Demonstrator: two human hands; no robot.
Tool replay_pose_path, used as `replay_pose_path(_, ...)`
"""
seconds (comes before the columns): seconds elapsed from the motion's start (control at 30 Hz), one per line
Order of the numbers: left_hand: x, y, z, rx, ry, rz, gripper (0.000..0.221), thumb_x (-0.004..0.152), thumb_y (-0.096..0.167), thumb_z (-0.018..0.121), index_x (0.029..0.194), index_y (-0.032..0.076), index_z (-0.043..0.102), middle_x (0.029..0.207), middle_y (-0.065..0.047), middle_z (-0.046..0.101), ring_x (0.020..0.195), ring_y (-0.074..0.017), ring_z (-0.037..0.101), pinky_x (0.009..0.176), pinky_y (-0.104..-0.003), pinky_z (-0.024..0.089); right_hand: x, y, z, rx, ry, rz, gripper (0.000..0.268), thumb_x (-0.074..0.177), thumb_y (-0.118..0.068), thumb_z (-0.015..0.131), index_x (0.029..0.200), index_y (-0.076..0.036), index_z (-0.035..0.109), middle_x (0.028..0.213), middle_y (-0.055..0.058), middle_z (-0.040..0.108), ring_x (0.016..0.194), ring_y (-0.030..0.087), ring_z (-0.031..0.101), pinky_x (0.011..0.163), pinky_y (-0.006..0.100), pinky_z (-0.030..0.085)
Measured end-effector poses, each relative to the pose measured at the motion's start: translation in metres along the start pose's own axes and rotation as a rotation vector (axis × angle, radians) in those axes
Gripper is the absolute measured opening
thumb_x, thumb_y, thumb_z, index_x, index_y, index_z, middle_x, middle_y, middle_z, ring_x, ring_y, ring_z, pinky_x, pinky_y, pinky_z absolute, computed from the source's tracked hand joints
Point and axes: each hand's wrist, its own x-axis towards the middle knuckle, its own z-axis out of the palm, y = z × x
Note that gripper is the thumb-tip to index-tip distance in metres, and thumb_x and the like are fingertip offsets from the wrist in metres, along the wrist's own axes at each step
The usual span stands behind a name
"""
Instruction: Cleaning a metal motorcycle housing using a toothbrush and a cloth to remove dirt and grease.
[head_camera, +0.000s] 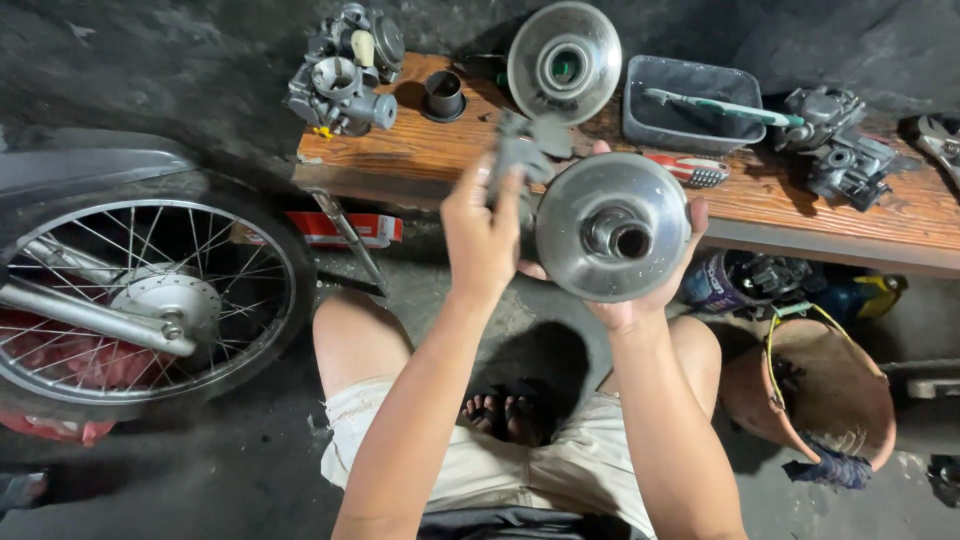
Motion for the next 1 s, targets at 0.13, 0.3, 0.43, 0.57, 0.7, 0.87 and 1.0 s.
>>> replay_pose_path(0.13, 0.007, 0.02, -0.008, 0.045, 0.106, 0.311, 0.014, 0.108, 0.016, 0.06, 0.117, 0.005, 0.059, 0.147, -0.017, 0.053, 0.135, -0.0371, 0.058, 0.107, -0.047, 0.053, -0.001, 0.002, 0.0, 0.038, 0.012, 0.043, 0.101, 0.081, -0.054, 0.067, 0.166, -0.029, 0.019, 0.174, 0.02, 0.01, 0.144, 0.063, 0.029, 0.103, 0.087, 0.032)
replay_pose_path(0.3, -0.015, -0.015, 0.016, 0.347, -0.27, 0.396, 0.028, 0.095, 0.008, 0.067, 0.119, 0.007, 0.053, 0.15, -0.021, 0.05, 0.14, -0.0395, 0.053, 0.116, -0.051, 0.048, -0.004, -0.023, -0.053, 0.079, 0.333, -0.063, 0.097, 0.074, -0.06, 0.07, 0.153, -0.012, 0.042, 0.16, 0.022, 0.038, 0.136, 0.051, 0.047, 0.111, 0.073, 0.036)
replay_pose_path(0.43, -0.05, -0.008, 0.029, 0.51, -0.272, 0.465, 0.04, 0.104, 0.016, 0.05, 0.138, -0.006, 0.046, 0.152, -0.033, 0.046, 0.143, -0.0461, 0.048, 0.117, -0.055, 0.041, -0.007, -0.031, -0.065, 0.08, 0.474, -0.122, 0.097, 0.071, -0.064, 0.07, 0.147, -0.006, 0.053, 0.152, 0.023, 0.052, 0.132, 0.045, 0.055, 0.114, 0.066, 0.039)
replay_pose_path(0.57, -0.086, 0.006, 0.032, 0.455, -0.246, 0.47, 0.055, 0.109, 0.024, 0.047, 0.149, -0.011, 0.035, 0.159, -0.038, 0.032, 0.149, -0.053, 0.035, 0.121, -0.06, 0.034, -0.013, -0.033, -0.065, 0.055, 0.491, -0.143, 0.095, 0.071, -0.065, 0.069, 0.144, -0.006, 0.055, 0.15, 0.022, 0.054, 0.131, 0.044, 0.057, 0.113, 0.066, 0.04)
replay_pose_path(0.7, -0.113, 0.005, 0.041, 0.473, -0.307, 0.467, 0.064, 0.106, 0.035, 0.043, 0.151, -0.01, 0.039, 0.157, -0.04, 0.035, 0.148, -0.0561, 0.035, 0.121, -0.061, 0.03, -0.015, -0.036, -0.064, 0.024, 0.497, -0.162, 0.094, 0.071, -0.067, 0.068, 0.142, -0.007, 0.057, 0.148, 0.02, 0.056, 0.13, 0.043, 0.058, 0.113, 0.065, 0.041)
replay_pose_path(0.87, -0.111, 0.01, 0.064, 0.462, -0.295, 0.608, 0.057, 0.11, 0.036, 0.034, 0.149, -0.003, 0.05, 0.157, -0.03, 0.044, 0.149, -0.0459, 0.044, 0.124, -0.053, 0.033, -0.021, -0.038, -0.064, -0.016, 0.516, -0.178, 0.092, 0.071, -0.069, 0.067, 0.14, -0.008, 0.059, 0.145, 0.019, 0.058, 0.129, 0.042, 0.06, 0.112, 0.064, 0.042)
replay_pose_path(1.0, -0.095, 0.028, 0.077, 0.567, -0.244, 0.681, 0.044, 0.106, 0.023, 0.045, 0.139, -0.004, 0.058, 0.151, -0.03, 0.05, 0.143, -0.0438, 0.052, 0.121, -0.051, 0.04, -0.022, -0.038, -0.064, -0.043, 0.525, -0.197, 0.091, 0.072, -0.071, 0.066, 0.138, -0.009, 0.061, 0.143, 0.018, 0.06, 0.128, 0.041, 0.061, 0.112, 0.064, 0.043)
